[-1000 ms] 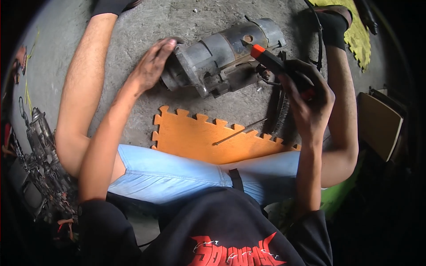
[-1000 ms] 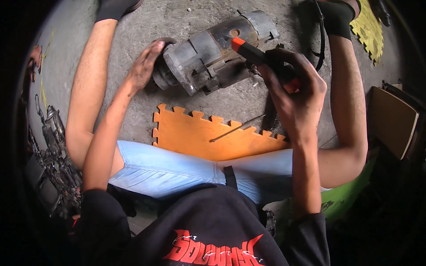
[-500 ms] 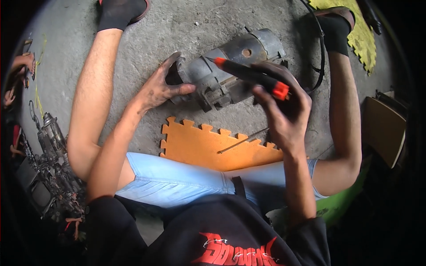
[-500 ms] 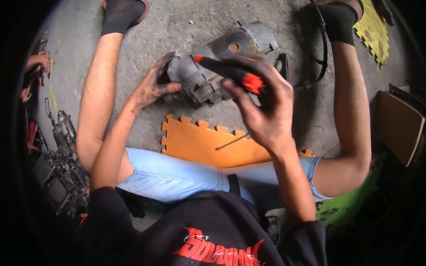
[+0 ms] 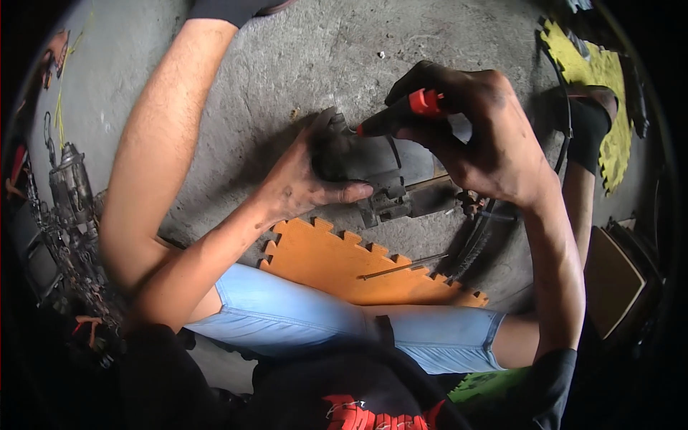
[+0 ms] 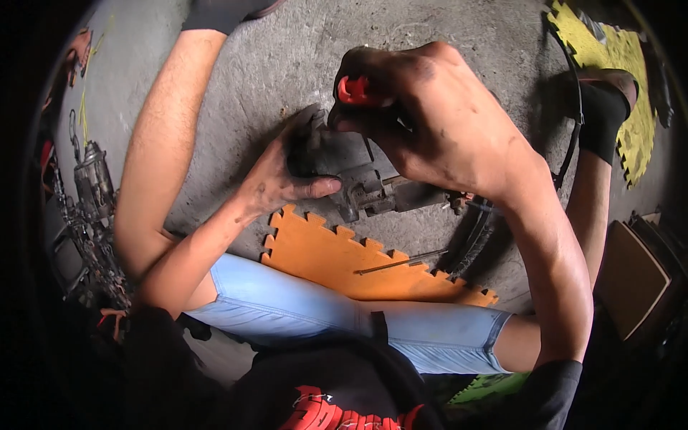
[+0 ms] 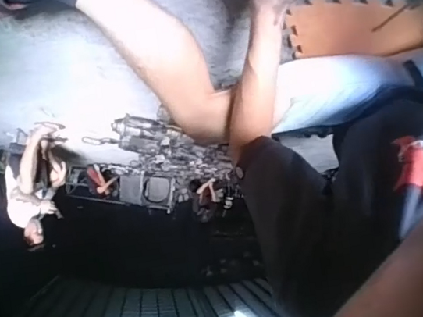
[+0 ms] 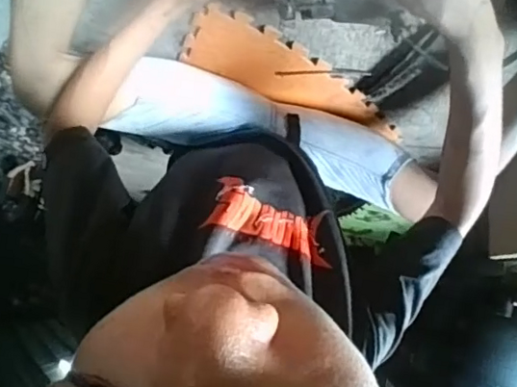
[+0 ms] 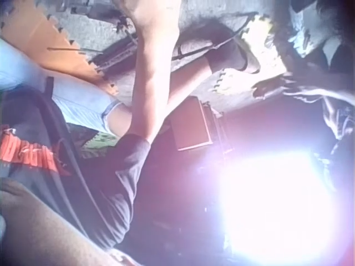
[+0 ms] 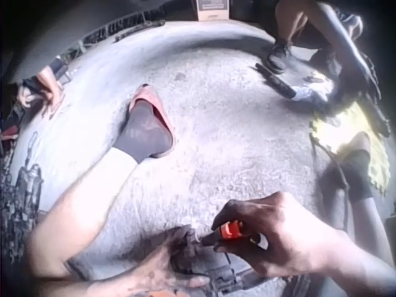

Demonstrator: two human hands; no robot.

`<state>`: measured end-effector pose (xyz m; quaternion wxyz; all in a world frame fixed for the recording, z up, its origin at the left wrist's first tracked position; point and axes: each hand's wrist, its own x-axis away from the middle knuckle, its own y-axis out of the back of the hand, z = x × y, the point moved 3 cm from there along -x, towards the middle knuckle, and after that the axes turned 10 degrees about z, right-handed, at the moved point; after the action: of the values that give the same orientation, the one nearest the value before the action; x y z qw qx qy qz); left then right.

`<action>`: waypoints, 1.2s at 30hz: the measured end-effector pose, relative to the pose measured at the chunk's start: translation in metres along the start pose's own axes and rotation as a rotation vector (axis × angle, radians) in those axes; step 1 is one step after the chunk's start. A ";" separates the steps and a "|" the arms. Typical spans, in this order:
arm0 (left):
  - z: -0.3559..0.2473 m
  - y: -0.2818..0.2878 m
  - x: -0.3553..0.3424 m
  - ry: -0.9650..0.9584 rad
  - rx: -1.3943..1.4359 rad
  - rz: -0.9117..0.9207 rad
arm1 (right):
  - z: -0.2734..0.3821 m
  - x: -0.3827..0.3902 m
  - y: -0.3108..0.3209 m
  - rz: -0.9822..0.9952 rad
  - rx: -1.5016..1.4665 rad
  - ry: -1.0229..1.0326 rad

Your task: Repairing or cleaning a car starter motor on the floor using tools.

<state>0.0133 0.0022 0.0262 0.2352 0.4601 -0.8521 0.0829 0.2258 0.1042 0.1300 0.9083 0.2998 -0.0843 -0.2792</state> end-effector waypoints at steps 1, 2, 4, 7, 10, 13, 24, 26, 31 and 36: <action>-0.004 0.001 0.000 0.009 0.015 -0.005 | 0.000 -0.001 -0.002 0.032 0.010 -0.019; -0.009 0.002 0.000 0.015 0.025 0.014 | -0.002 -0.001 -0.004 0.063 0.020 -0.039; -0.007 0.001 0.000 0.019 0.041 0.028 | 0.000 0.002 -0.006 0.043 -0.002 -0.049; -0.002 0.000 0.000 -0.007 0.065 0.022 | 0.011 0.007 -0.007 0.083 0.026 -0.084; -0.004 0.001 -0.004 0.002 0.036 0.084 | -0.002 0.003 -0.012 -0.081 -0.004 -0.099; 0.006 0.002 -0.004 -0.054 0.029 0.020 | 0.004 0.002 -0.015 -0.040 0.021 -0.075; -0.005 -0.002 0.000 -0.114 -0.072 0.027 | -0.029 0.028 -0.029 -0.395 -0.388 -0.493; 0.001 0.005 0.001 -0.046 -0.063 0.054 | -0.004 0.031 -0.023 -0.420 -0.437 -0.440; 0.013 0.015 0.001 -0.159 -0.091 0.106 | 0.037 0.101 -0.029 -0.616 -0.581 -0.572; -0.005 0.005 -0.003 0.037 -0.297 -0.001 | 0.057 0.163 -0.090 -0.683 -0.184 -0.322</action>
<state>0.0119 0.0088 0.0294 0.3165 0.4190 -0.8503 -0.0357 0.3014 -0.0752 0.1206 0.7613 0.1802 -0.0958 -0.6154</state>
